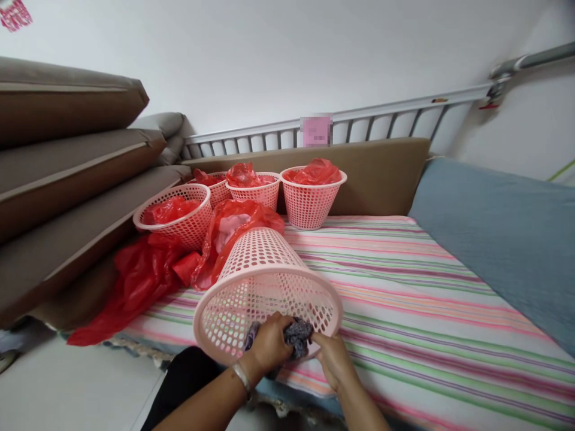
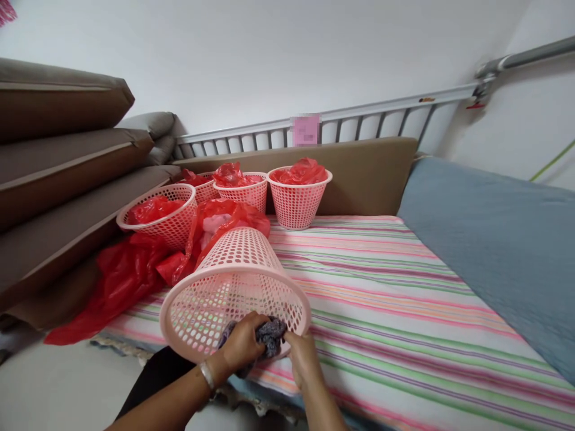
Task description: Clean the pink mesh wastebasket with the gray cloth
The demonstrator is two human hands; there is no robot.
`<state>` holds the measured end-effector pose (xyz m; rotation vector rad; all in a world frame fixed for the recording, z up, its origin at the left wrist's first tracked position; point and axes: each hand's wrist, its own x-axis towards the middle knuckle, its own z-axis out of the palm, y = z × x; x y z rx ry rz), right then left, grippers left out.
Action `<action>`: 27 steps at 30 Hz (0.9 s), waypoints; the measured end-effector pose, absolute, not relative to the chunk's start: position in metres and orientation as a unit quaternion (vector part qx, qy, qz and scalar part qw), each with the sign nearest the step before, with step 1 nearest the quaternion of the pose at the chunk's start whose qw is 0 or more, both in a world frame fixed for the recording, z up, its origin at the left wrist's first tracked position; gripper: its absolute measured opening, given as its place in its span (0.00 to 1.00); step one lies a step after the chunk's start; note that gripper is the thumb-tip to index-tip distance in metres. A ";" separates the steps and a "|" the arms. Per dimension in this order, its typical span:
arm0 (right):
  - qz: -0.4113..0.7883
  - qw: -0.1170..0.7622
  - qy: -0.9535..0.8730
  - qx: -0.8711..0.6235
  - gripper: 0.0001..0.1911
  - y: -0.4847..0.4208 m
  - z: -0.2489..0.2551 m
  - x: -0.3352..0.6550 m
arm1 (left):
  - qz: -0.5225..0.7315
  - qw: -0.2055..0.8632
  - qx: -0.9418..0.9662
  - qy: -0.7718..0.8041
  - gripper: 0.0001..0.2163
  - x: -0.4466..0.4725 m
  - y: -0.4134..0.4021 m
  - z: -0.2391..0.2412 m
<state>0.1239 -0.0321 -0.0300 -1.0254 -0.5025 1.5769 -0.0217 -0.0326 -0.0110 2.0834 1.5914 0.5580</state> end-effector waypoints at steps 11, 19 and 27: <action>0.655 0.576 -0.218 -0.438 0.23 -0.026 -0.053 0.121 | 0.227 0.233 0.742 0.585 0.21 -0.019 -0.036 -0.013; 0.614 0.585 -0.264 -0.459 0.19 -0.021 -0.043 0.136 | 0.219 0.231 0.742 0.590 0.22 -0.018 -0.036 -0.011; 0.619 0.573 -0.261 -0.469 0.24 -0.020 -0.046 0.139 | 0.219 0.183 0.691 0.664 0.19 -0.022 -0.002 -0.001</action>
